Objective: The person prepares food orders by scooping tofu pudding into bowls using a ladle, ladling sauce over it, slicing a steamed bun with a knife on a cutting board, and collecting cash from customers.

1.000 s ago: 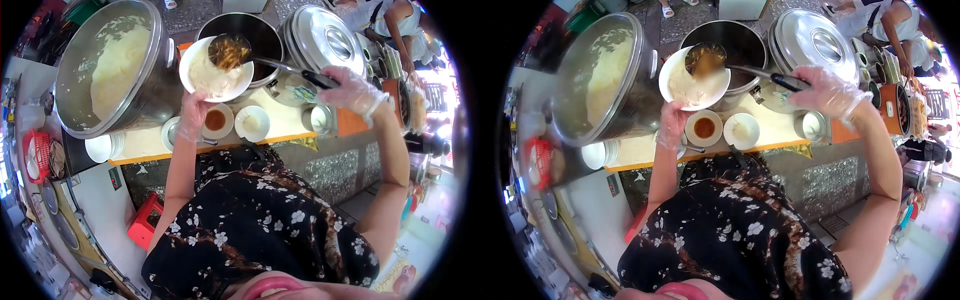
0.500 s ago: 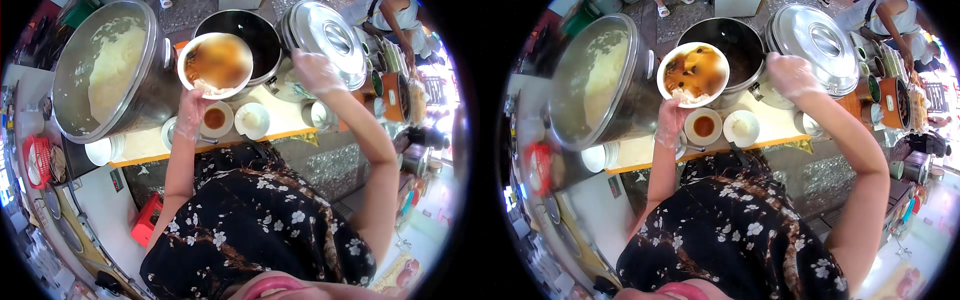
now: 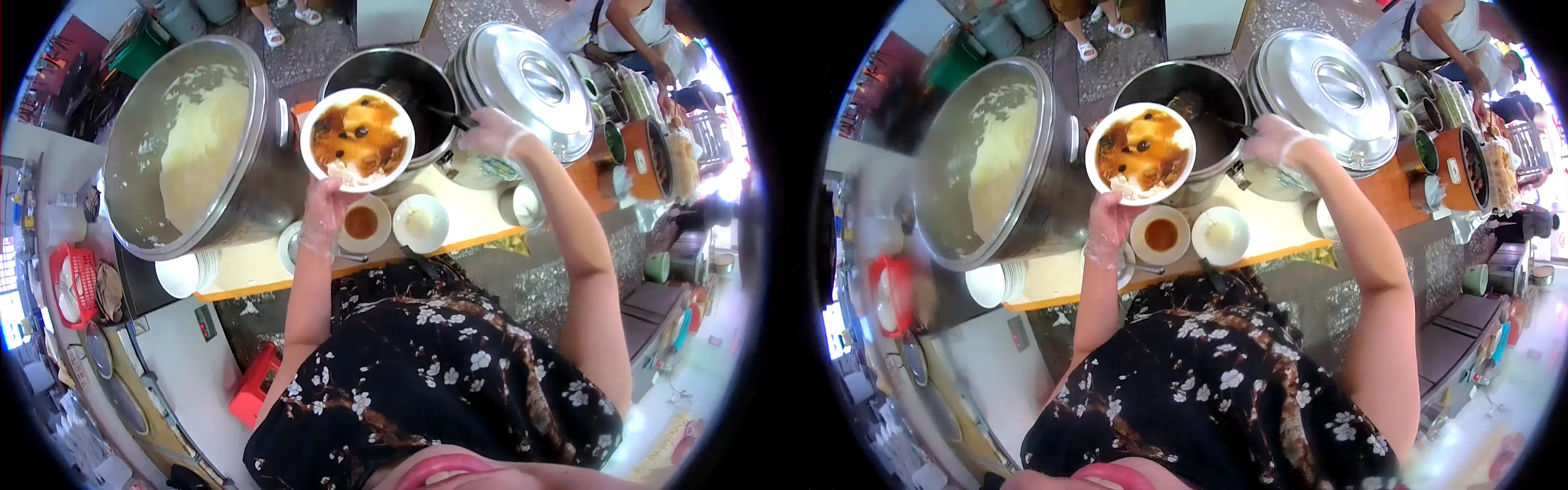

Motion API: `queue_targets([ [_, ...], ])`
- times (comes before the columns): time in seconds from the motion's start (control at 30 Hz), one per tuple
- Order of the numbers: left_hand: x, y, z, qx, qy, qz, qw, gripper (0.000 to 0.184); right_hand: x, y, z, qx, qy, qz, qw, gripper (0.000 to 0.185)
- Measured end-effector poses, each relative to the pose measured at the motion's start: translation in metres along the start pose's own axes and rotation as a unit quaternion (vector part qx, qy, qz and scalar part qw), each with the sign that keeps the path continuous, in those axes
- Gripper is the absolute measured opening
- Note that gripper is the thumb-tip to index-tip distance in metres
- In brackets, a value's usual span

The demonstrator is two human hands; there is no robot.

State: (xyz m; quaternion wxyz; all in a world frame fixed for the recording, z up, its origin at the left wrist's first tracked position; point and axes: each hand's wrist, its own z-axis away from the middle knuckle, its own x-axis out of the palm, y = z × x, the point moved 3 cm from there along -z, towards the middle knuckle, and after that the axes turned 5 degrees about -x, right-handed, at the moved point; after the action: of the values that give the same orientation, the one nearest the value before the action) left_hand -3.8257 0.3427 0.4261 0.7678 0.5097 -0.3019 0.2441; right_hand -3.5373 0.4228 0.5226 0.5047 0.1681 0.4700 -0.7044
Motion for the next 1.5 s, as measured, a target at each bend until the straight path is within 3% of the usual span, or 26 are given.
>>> queue_targets([
  [0.07,-0.003,-0.002,-0.001,0.002,-0.004,0.011,1.000,0.066,-0.011,-0.011,0.032,0.013,0.003,0.014,1.000,0.054],
  [0.13,0.000,-0.001,0.000,0.003,-0.006,0.012,1.000,0.065,-0.020,-0.008,0.059,-0.004,0.155,0.065,0.986,0.058],
  [0.27,-0.004,0.001,-0.002,0.003,-0.004,-0.022,1.000,0.062,-0.042,-0.028,0.106,0.018,0.168,0.025,0.985,0.052],
  [0.33,0.000,0.003,-0.001,0.006,-0.018,-0.022,1.000,0.061,-0.045,-0.040,0.122,-0.040,0.138,-0.054,0.988,0.046],
  [0.4,0.000,0.001,-0.002,0.007,-0.013,-0.012,1.000,0.058,-0.037,-0.038,0.128,-0.039,0.107,-0.129,0.985,0.038],
  [0.5,-0.004,-0.002,-0.004,0.012,-0.017,-0.011,1.000,0.057,-0.026,-0.061,0.142,-0.031,0.044,-0.019,0.998,0.031],
  [0.6,-0.003,-0.002,-0.005,0.023,-0.012,-0.006,1.000,0.057,0.002,-0.050,0.141,-0.161,0.161,0.114,0.967,0.034],
  [0.67,-0.005,-0.004,-0.006,0.023,-0.004,-0.016,1.000,0.057,0.008,-0.049,0.138,-0.153,0.186,0.143,0.960,0.030],
  [0.73,0.000,-0.002,-0.004,0.033,-0.008,-0.019,0.999,0.058,0.006,-0.040,0.124,-0.073,0.199,0.135,0.968,0.028],
  [0.8,0.002,0.001,-0.004,0.026,-0.014,-0.021,0.999,0.059,0.001,-0.035,0.102,-0.086,0.235,0.163,0.954,0.023],
  [0.93,0.008,0.007,0.003,0.005,0.004,-0.031,1.000,0.063,0.004,-0.027,0.013,-0.024,0.118,0.267,0.956,0.016],
  [1.07,0.009,0.016,0.016,-0.040,0.011,-0.034,0.999,0.066,0.035,-0.035,-0.061,-0.037,0.026,0.319,0.947,0.021],
  [1.23,0.056,0.033,0.044,-0.044,0.033,-0.076,0.996,0.072,0.049,-0.035,-0.075,-0.067,0.017,0.150,0.986,0.027],
  [1.33,0.073,0.042,0.049,-0.056,0.004,-0.088,0.995,0.071,0.034,-0.021,-0.035,-0.092,0.205,0.110,0.968,0.028],
  [1.37,0.081,0.046,0.051,-0.070,-0.009,-0.095,0.993,0.071,0.032,-0.015,-0.021,-0.114,0.282,0.040,0.952,0.026],
  [1.4,0.086,0.051,0.054,-0.077,-0.022,-0.102,0.992,0.070,0.030,-0.015,-0.003,-0.106,0.239,-0.042,0.964,0.024],
  [1.43,0.086,0.054,0.057,-0.086,-0.033,-0.097,0.991,0.070,0.047,-0.003,0.009,-0.159,0.283,-0.192,0.926,0.020],
  [1.5,0.096,0.054,0.061,-0.097,-0.061,-0.082,0.990,0.070,0.081,0.005,0.044,-0.097,0.213,-0.270,0.934,0.022],
])
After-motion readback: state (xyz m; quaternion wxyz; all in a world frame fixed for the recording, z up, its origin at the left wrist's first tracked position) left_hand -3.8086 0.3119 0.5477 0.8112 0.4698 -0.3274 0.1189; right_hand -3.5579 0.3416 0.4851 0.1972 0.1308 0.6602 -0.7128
